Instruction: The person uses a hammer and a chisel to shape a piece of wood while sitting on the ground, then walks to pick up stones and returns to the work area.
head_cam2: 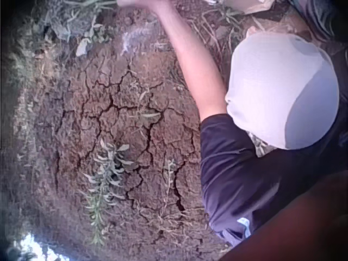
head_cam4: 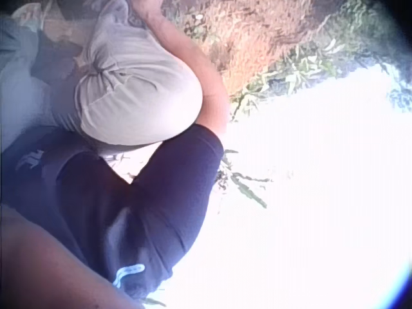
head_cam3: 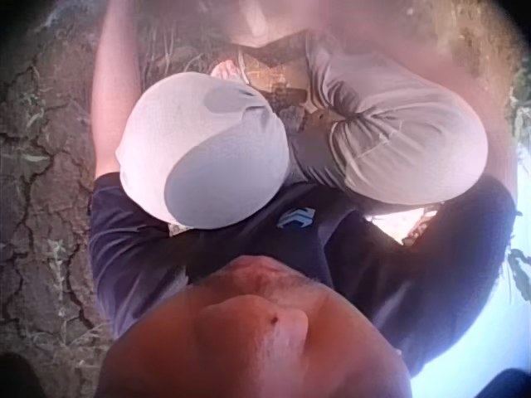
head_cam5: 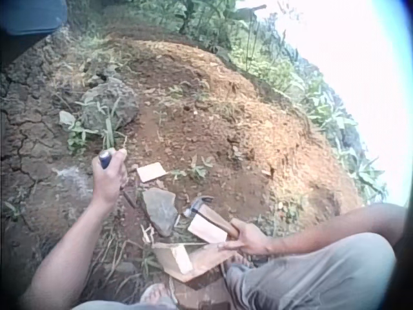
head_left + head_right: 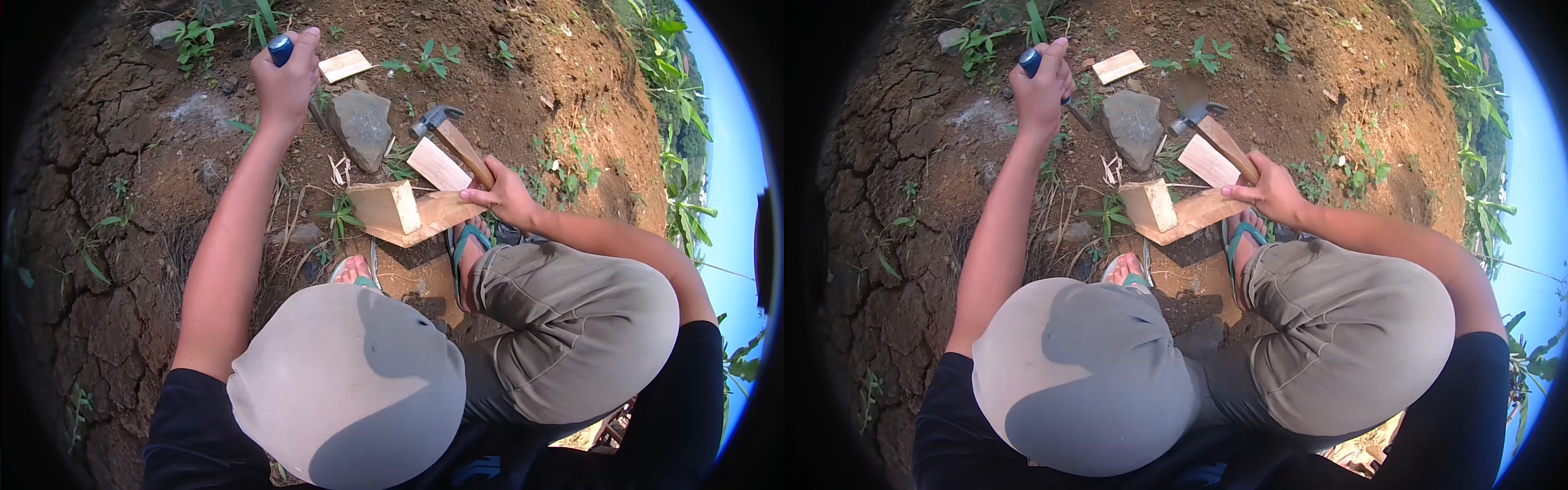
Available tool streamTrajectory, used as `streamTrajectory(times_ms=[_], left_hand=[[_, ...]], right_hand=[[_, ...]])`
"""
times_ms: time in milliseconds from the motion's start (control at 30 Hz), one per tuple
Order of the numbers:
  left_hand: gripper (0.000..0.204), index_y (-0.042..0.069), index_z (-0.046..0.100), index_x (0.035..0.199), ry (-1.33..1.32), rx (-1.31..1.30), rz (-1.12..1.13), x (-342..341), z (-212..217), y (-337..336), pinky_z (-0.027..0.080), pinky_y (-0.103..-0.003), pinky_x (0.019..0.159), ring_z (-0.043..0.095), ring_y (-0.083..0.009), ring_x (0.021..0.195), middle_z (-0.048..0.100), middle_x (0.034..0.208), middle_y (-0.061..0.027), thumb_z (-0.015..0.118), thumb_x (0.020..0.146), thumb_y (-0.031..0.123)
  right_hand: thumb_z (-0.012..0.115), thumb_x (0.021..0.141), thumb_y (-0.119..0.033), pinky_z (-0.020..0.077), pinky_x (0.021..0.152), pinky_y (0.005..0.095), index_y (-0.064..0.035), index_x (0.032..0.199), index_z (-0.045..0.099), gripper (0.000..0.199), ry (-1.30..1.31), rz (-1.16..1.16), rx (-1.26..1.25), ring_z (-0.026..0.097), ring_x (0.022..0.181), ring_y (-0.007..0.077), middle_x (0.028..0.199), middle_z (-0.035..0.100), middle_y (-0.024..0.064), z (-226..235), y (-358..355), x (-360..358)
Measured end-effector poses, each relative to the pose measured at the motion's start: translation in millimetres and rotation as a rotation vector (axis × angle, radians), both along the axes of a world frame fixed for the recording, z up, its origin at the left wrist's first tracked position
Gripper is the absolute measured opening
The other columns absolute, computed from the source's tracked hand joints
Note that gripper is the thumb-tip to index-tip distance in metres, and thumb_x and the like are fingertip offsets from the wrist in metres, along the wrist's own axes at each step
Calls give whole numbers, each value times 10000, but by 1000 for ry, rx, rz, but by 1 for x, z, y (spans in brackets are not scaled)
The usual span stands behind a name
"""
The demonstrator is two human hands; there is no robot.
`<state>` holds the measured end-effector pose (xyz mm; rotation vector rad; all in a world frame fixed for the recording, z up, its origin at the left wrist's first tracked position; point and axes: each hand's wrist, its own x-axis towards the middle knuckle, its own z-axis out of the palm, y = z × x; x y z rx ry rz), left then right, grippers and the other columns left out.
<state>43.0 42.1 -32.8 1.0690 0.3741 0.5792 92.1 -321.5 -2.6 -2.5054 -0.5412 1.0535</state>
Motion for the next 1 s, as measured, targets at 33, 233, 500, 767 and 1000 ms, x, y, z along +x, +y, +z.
streamTrajectory(times_ms=[33, 233, 500, 767, 1000], left_hand=[[332, 115, 435, 660, 12, 27, -19, -2, -2, 6, 289, -249, 438, 348, -61, 440, 385, 525, 41, 609, 937, 171], [344, 118, 432, 646, 23, 143, -90, 13, 7, 11, 273, -256, 453, 325, -69, 448, 353, 533, 37, 586, 951, 159], [292, 101, 490, 681, 133, 277, -85, 11, 17, 13, 279, -253, 444, 351, -67, 459, 404, 557, 33, 629, 933, 152], [305, 132, 448, 711, 535, 562, 19, -38, 62, 54, 248, -229, 442, 307, -39, 458, 359, 552, 58, 602, 966, 197], [331, 147, 444, 705, 832, 633, 200, -69, 102, 22, 246, -236, 426, 306, -40, 450, 349, 546, 61, 628, 953, 266]], right_hand=[[816, 756, -379, 476, 667, 299, -9, 980, 529, 519, -11, 4, -8, 582, 763, 149, 822, 613, 69, 4, 11, 0], [782, 747, -476, 481, 686, 349, 9, 996, 552, 591, 10, 50, 132, 587, 744, 209, 808, 602, 123, -4, 4, -1], [800, 746, -430, 456, 637, 321, -23, 1001, 532, 550, 160, -160, 342, 519, 701, 151, 761, 535, 57, -18, -5, -6], [794, 734, -387, 497, 691, 362, 15, 1056, 561, 565, 207, -199, 520, 633, 753, 224, 823, 644, 151, -9, -36, 62], [739, 799, -310, 417, 601, 319, -22, 1020, 538, 415, 152, 11, 690, 485, 659, 126, 714, 488, 26, 13, -31, 162]])
